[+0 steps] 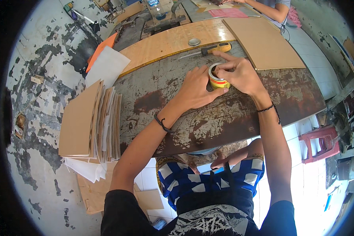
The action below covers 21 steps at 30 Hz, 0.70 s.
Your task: The person presses a white foam sheet on a workbench, moves a stack of cardboard sheets, and uses a screwdriver to pry the lid off a small yellow can.
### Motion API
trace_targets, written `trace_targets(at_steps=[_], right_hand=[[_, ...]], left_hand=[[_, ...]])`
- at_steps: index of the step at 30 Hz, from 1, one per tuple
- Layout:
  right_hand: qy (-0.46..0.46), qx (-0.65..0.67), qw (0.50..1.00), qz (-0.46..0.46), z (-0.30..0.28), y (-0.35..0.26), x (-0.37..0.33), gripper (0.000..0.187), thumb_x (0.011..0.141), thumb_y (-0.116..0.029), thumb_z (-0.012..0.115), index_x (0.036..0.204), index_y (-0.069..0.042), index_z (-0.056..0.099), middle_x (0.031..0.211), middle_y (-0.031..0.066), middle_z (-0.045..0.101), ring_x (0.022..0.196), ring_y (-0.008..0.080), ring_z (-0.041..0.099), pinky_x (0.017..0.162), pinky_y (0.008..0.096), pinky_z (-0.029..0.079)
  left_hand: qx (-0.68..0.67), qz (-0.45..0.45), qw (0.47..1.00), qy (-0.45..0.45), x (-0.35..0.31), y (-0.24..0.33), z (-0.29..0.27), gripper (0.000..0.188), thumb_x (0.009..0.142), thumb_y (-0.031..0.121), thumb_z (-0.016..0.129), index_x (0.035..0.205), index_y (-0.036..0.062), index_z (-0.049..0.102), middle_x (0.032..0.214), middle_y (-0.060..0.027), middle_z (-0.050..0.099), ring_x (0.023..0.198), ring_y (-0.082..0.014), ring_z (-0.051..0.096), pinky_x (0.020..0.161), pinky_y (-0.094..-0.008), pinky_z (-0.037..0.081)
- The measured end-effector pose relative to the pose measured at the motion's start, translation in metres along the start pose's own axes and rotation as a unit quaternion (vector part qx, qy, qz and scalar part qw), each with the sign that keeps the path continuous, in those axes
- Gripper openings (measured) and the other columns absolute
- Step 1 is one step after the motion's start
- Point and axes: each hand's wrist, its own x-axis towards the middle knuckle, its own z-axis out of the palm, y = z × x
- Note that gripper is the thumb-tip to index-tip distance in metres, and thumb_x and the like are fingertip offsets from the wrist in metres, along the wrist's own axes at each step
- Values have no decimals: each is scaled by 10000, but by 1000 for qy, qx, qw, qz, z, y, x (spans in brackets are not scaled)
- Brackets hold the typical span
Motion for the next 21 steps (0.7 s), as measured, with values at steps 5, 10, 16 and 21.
trace_targets(at_steps=[5,10,16,21], right_hand=[[41,-87,994,-53,3,-8,-4,218,824,-121,700,1007,-40,784,1374,179,622,1235,307,614,1043,369,473],[45,-167,981,-90,0,-7,-4,211,797,-132,705,973,-58,795,1382,134,624,1312,352,547,1081,411,452],[37,-143,984,-103,-3,-6,-2,217,789,-137,704,964,-53,801,1397,89,619,1349,343,502,1119,410,423],[33,-133,985,-104,-3,-4,-3,227,789,-138,705,971,-39,800,1400,77,619,1363,325,485,1123,427,422]], left_hand=[[6,-14,1000,-20,2,0,1,602,834,501,746,1163,14,616,1063,-159,594,1012,-347,557,889,-460,403],[2,-2,1000,-9,2,-2,4,599,831,491,754,1173,19,618,1081,-154,596,1021,-346,558,890,-464,407],[-2,-3,1000,-16,2,-4,2,558,837,478,757,1135,25,623,1076,-162,593,1013,-352,566,891,-467,412],[-3,12,1000,-8,2,-4,2,554,844,476,753,1134,22,624,1068,-162,588,1013,-355,564,886,-470,412]])
